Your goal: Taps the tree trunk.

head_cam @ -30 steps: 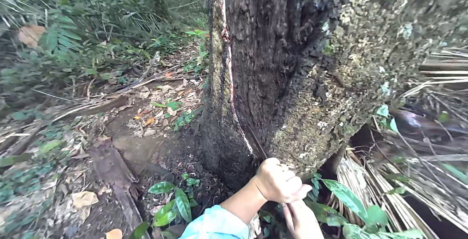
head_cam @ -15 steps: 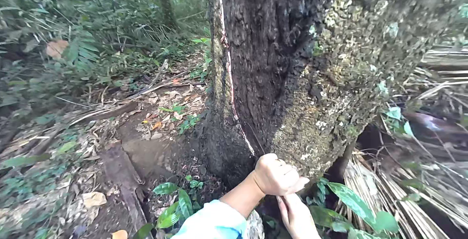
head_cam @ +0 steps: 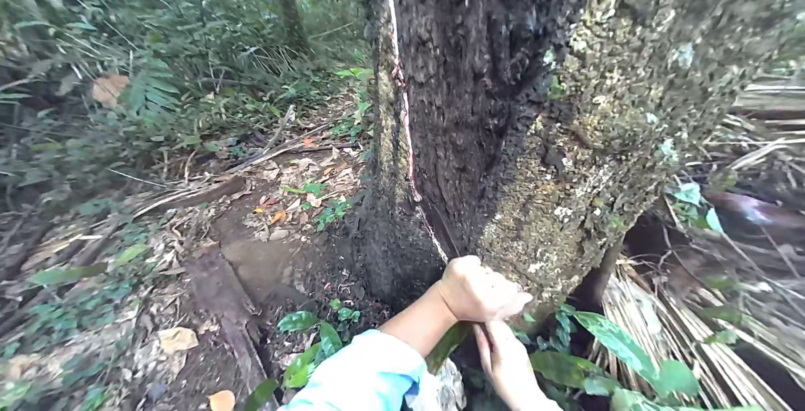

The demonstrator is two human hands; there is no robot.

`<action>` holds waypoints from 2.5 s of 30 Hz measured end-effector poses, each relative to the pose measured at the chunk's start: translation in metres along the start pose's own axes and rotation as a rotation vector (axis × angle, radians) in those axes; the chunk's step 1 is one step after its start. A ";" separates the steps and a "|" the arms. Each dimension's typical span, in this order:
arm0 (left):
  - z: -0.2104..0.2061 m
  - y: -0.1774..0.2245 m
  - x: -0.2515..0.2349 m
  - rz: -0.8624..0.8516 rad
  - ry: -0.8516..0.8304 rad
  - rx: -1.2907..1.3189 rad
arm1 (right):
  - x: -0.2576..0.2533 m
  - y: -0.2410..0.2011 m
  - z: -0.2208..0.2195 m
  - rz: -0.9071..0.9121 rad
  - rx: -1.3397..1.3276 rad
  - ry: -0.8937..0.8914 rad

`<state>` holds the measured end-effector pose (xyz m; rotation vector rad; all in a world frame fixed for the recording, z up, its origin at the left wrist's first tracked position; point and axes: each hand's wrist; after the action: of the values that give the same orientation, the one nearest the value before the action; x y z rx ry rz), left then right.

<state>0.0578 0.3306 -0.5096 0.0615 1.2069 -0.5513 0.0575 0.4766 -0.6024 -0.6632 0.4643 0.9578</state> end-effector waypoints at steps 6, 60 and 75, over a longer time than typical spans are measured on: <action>0.000 0.013 0.014 -0.010 -0.068 0.037 | 0.018 0.001 -0.007 -0.014 0.016 -0.004; -0.022 0.005 0.037 -0.044 0.013 -0.022 | 0.013 0.015 -0.036 -0.097 0.105 -0.067; -0.025 0.018 0.009 0.139 0.037 -0.058 | 0.003 0.021 0.002 -0.037 0.140 -0.049</action>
<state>0.0462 0.3507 -0.5309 0.1056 1.2435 -0.3945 0.0413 0.4876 -0.6094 -0.5188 0.4700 0.8963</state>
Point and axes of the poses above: each hand's wrist, its own x-axis away from the middle knuckle, its own z-axis out of the back of the hand, y = z × x, and after that the axes turned 7 degrees about -y, right-handed
